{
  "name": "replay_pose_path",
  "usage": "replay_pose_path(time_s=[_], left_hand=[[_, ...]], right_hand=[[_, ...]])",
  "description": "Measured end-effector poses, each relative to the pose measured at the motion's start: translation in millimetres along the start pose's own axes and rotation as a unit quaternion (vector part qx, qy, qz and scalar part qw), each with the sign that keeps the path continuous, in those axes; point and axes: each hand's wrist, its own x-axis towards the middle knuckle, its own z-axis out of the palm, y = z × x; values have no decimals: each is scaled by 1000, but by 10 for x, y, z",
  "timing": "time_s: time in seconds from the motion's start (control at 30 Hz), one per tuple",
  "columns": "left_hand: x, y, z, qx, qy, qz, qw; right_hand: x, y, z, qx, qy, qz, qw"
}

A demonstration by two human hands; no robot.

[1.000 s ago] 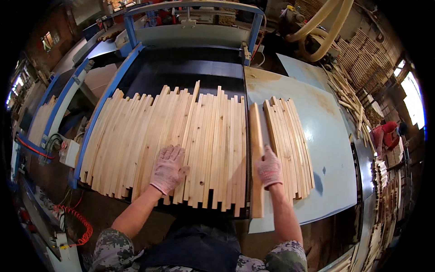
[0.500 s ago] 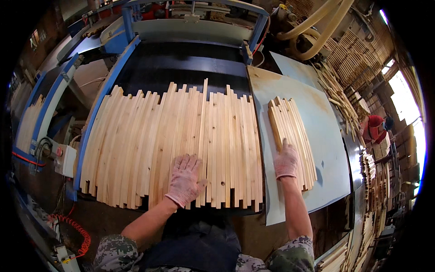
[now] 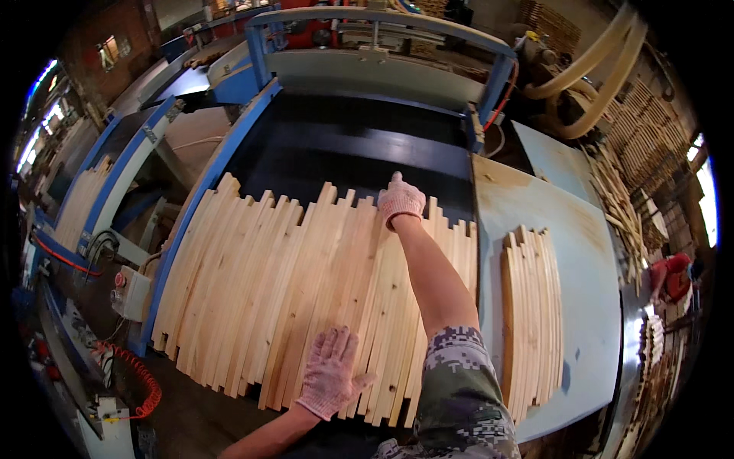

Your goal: The person picks up groups of wood strips from a table, carries them to a conveyor belt, and places them onto the belt in organized rows.

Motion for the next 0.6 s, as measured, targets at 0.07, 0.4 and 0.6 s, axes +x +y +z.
replay_pose_path(time_s=[0.07, 0.4, 0.6], left_hand=[[25, -16, 12, 10, 2, 6, 1000], [-82, 25, 35, -19, 24, -14, 999], [-335, 323, -265, -327, 111, -33, 938]], right_hand=[[213, -29, 155, -1, -10, 20, 1000], [-199, -74, -969, 128, 162, -110, 972], [-1250, 44, -1737, 597, 128, -200, 766]])
